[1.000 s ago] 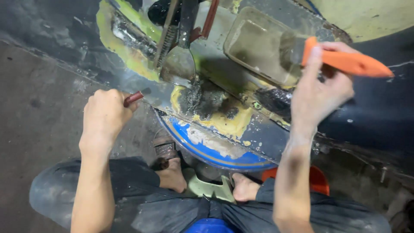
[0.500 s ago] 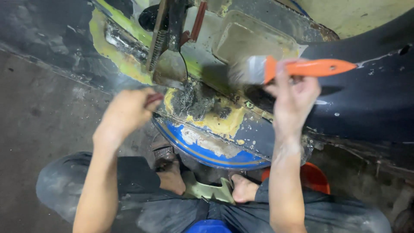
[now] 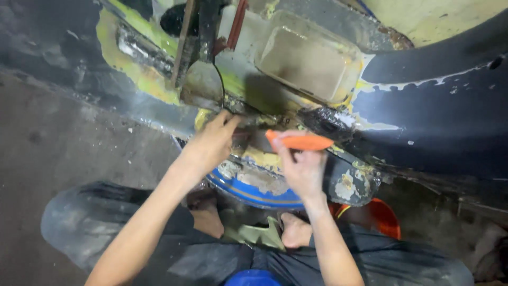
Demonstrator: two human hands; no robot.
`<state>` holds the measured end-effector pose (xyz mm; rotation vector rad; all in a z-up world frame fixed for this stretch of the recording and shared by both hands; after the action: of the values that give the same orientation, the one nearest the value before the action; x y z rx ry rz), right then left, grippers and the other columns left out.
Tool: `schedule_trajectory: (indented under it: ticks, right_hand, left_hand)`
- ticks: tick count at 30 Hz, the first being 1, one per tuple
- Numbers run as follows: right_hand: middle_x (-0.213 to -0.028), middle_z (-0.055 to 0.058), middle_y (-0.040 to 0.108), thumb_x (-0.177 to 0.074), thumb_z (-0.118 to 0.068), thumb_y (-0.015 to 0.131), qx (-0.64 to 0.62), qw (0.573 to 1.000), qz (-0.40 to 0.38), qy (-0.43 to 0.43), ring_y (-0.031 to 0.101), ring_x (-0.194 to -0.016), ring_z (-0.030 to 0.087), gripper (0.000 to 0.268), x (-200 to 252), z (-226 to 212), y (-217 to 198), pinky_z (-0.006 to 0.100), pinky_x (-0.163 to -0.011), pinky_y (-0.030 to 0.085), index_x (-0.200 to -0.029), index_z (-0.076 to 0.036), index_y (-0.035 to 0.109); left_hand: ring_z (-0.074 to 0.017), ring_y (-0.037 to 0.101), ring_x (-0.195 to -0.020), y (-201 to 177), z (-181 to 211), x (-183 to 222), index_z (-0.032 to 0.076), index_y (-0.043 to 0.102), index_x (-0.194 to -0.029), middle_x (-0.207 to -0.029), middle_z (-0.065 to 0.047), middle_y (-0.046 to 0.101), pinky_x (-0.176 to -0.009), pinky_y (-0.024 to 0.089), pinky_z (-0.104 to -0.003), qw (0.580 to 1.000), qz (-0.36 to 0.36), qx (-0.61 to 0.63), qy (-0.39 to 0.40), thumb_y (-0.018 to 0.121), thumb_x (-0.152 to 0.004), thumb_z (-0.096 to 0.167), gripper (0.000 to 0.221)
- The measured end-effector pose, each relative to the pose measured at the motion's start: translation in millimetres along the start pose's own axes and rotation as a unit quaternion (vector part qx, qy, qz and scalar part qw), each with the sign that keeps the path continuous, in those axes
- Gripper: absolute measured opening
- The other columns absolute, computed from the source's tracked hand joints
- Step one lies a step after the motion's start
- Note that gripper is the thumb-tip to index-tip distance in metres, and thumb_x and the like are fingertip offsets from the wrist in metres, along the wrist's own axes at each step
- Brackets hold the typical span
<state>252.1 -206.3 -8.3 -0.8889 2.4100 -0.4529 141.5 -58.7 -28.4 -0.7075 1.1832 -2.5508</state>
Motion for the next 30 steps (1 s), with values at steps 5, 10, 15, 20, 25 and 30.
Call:
schedule_trajectory:
  ticks: [5, 10, 15, 20, 25, 30]
  right_hand:
    - [-0.085, 0.014, 0.067, -0.085, -0.007, 0.064, -0.051, 0.994, 0.052, 0.079, 0.066, -0.083, 0.022, 0.006, 5.9, 20.2, 7.0, 0.032, -0.069, 0.055, -0.088, -0.003, 0.062]
    - [-0.079, 0.014, 0.067, -0.08, -0.006, 0.064, -0.041, 0.99, 0.03, 0.13, 0.066, -0.083, 0.021, 0.002, 17.2, 8.3, 15.1, 0.034, -0.077, 0.052, -0.082, -0.005, 0.065]
    - [-0.087, 0.018, 0.067, -0.08, -0.01, 0.069, -0.147, 0.95, 0.013, 0.276, 0.069, -0.072, 0.028, 0.018, 35.4, 15.7, 23.6, 0.038, -0.055, 0.06, -0.092, 0.001, 0.063]
    - [-0.093, 0.017, 0.064, -0.087, -0.01, 0.062, -0.1, 0.957, 0.123, 0.244, 0.065, -0.076, 0.023, 0.018, 32.0, 31.8, -16.5, 0.035, -0.056, 0.059, -0.099, 0.001, 0.057]
    - [-0.09, 0.018, 0.066, -0.081, -0.006, 0.068, -0.104, 0.953, 0.062, 0.276, 0.068, -0.079, 0.027, 0.019, 61.5, 54.6, -39.0, 0.039, -0.058, 0.06, -0.095, 0.004, 0.061]
    - [-0.085, 0.012, 0.067, -0.083, -0.011, 0.071, 0.11, 0.986, 0.088, 0.088, 0.066, -0.084, 0.023, 0.011, 68.6, 68.4, -79.9, 0.034, -0.076, 0.052, -0.09, -0.006, 0.065]
  left_hand:
    - [-0.0405, 0.063, -0.09, -6.5, -13.1, 4.3, 0.005, 0.05, -0.124, -0.107, -0.018, 0.056, -0.073, 0.054, -0.049, 0.998, 0.042, -0.031, -0.034, 0.056, -0.081, 0.006, 0.043]
    - [-0.0376, 0.064, -0.093, -9.9, -15.4, 8.7, 0.013, 0.051, -0.122, -0.104, -0.015, 0.06, -0.076, 0.054, -0.047, 0.995, 0.017, -0.051, -0.089, 0.054, -0.086, 0.018, 0.037]
    - [-0.0394, 0.061, -0.1, -20.1, -3.6, 9.3, 0.01, 0.041, -0.131, -0.113, -0.02, 0.059, -0.081, 0.052, -0.05, 0.995, -0.028, -0.028, -0.09, 0.057, -0.085, 0.019, 0.049]
    - [-0.0342, 0.059, -0.106, -11.9, 6.4, 1.5, 0.015, 0.042, -0.133, -0.119, -0.014, 0.057, -0.086, 0.05, -0.047, 0.992, -0.066, -0.056, -0.092, 0.058, -0.086, 0.024, 0.05]
    - [-0.036, 0.062, -0.099, -15.7, 21.7, 2.5, 0.014, 0.045, -0.13, -0.115, -0.015, 0.059, -0.081, 0.052, -0.047, 0.992, -0.073, -0.085, -0.054, 0.06, -0.085, 0.02, 0.047]
    - [-0.0393, 0.061, -0.101, -19.0, 30.5, 11.8, 0.012, 0.046, -0.129, -0.115, -0.017, 0.059, -0.086, 0.049, -0.051, 0.993, -0.071, -0.086, -0.032, 0.067, -0.078, 0.028, 0.057]
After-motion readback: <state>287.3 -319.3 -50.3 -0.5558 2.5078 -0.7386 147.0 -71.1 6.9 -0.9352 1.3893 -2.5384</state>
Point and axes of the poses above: each hand's wrist, its own x-axis away from the middle knuckle, its own y-axis out of the palm, z = x × y, the point moved 3 cm from there along -x, towards the middle knuckle
